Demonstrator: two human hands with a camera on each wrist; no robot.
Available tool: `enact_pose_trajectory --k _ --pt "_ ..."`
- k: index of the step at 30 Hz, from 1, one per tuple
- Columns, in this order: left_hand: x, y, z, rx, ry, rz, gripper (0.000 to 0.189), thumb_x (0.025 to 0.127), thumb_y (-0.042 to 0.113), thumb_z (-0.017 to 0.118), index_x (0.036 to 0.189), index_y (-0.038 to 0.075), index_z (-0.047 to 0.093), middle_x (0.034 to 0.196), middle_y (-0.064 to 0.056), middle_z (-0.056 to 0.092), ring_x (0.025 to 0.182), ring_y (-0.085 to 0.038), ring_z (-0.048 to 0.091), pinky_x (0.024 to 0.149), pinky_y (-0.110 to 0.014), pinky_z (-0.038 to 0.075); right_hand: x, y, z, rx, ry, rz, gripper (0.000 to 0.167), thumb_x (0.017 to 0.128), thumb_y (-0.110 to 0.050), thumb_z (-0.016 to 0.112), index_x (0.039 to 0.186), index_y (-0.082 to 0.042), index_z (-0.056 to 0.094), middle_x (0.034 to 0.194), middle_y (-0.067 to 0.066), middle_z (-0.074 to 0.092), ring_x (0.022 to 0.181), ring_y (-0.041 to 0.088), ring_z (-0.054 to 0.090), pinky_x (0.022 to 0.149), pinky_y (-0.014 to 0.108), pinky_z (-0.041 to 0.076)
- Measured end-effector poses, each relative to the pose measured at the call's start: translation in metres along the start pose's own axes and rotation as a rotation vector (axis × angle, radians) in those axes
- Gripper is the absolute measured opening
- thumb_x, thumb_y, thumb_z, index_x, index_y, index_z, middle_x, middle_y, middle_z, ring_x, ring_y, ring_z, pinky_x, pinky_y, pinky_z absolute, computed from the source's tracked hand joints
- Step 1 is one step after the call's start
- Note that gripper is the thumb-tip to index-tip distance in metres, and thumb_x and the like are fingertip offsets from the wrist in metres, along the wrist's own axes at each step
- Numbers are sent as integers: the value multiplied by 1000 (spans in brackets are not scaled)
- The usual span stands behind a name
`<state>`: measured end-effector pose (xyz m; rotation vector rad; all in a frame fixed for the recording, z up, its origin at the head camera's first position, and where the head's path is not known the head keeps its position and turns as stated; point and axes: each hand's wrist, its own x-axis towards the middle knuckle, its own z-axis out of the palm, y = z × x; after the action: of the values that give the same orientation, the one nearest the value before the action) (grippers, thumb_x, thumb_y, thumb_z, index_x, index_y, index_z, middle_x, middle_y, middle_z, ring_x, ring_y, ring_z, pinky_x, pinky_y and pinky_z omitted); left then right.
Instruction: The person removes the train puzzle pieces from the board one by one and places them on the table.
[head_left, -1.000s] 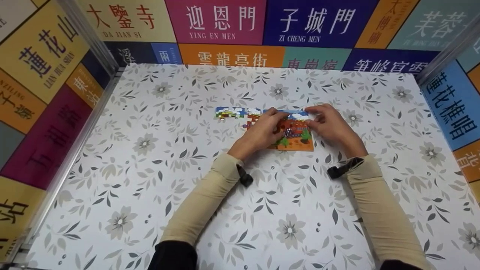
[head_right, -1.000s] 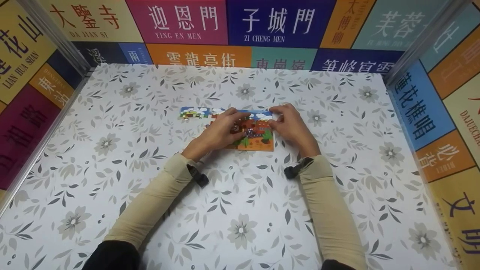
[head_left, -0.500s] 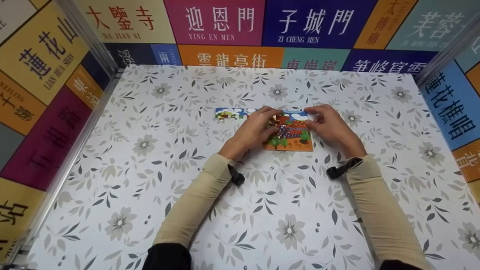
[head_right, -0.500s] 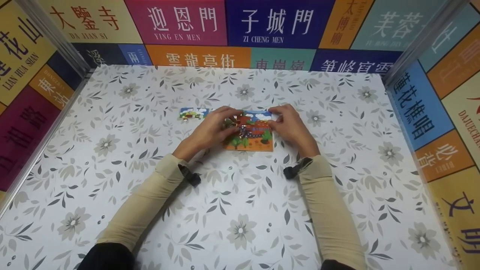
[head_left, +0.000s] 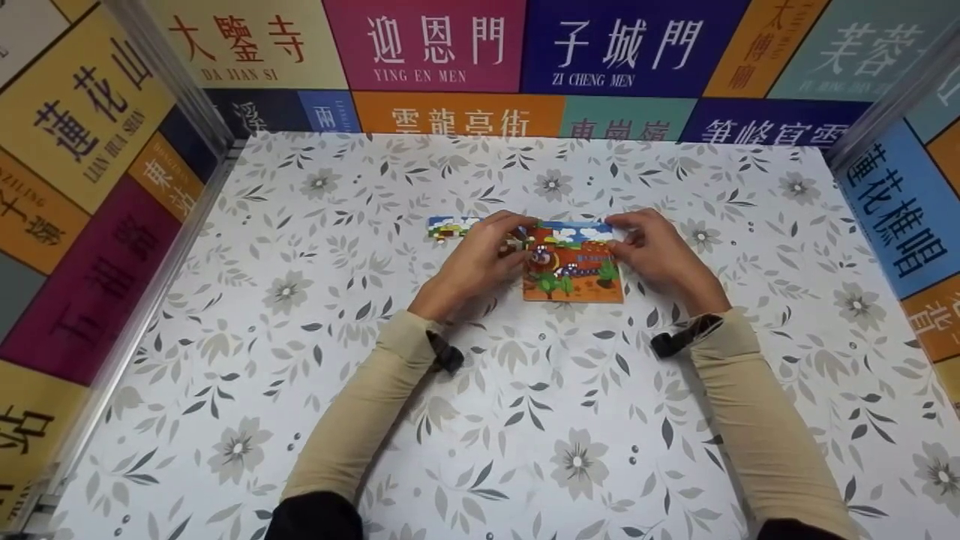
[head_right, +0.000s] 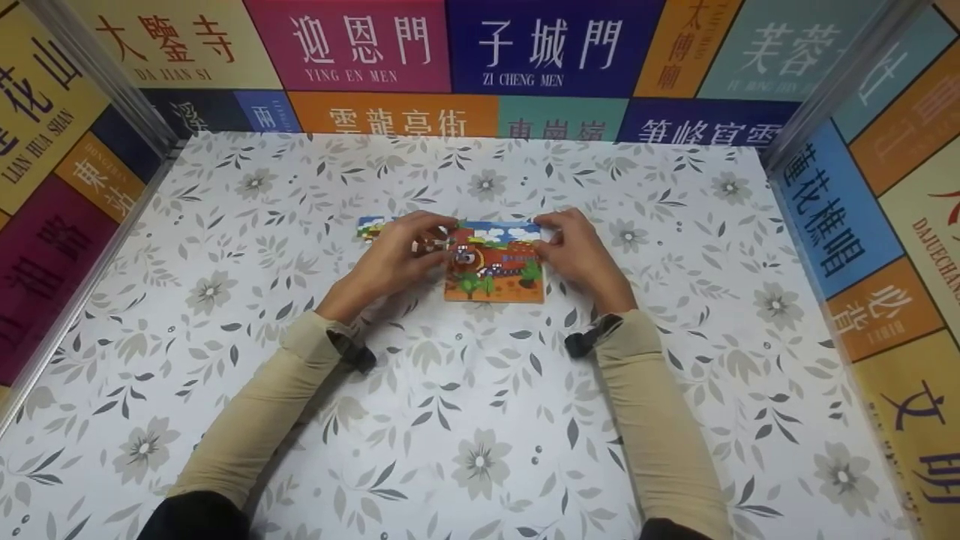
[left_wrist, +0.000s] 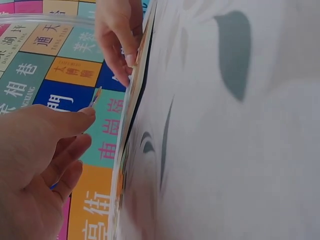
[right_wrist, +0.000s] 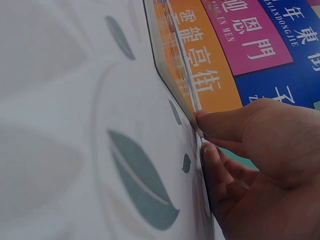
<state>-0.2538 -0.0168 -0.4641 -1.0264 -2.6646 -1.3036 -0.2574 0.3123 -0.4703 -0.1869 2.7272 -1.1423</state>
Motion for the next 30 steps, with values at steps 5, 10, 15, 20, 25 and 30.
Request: enact_pose_trajectory --k 5,10,15,20,25,30 --pt "-6 -2 -6 -10 19 -11 39 104 11 73 142 6 67 139 -10 68 121 -28 71 99 -41 62 1 -1 1 -13 4 -11 48 108 -19 68 155 -13 60 147 14 51 114 26 58 91 34 48" --pt "-14 -7 -13 26 41 -10 40 103 12 75 142 8 67 138 -9 69 119 -27 71 99 -40 62 0 -2 0 -1 -4 8 49 108 -20 68 156 -15 59 148 14 51 116 27 56 95 39 48" --pt "-21 -13 -21 68 68 5 42 102 13 76 143 8 68 136 -9 71 120 -23 70 104 -41 59 -1 -3 -1 -3 -11 15 50 108 -22 69 156 -16 58 149 14 50 119 29 55 98 42 48" --pt "-25 -20 -30 67 71 -29 42 102 14 77 143 8 68 137 -8 71 125 -23 68 105 -42 57 -1 -3 -1 13 -14 22 50 108 -22 69 157 -17 58 150 14 49 121 29 56 98 42 49" --pt "-30 -27 -36 55 84 -36 41 100 10 77 140 6 70 136 -11 72 122 -26 70 105 -45 57 -1 -2 -1 17 -10 31 50 108 -22 69 156 -18 58 150 12 49 121 29 56 96 40 50" --pt "-37 -34 -42 52 77 -85 44 99 11 79 142 6 69 135 -10 72 118 -24 71 104 -44 57 -1 -1 0 13 -8 21 49 108 -21 68 156 -17 58 152 13 48 121 29 56 95 39 49"
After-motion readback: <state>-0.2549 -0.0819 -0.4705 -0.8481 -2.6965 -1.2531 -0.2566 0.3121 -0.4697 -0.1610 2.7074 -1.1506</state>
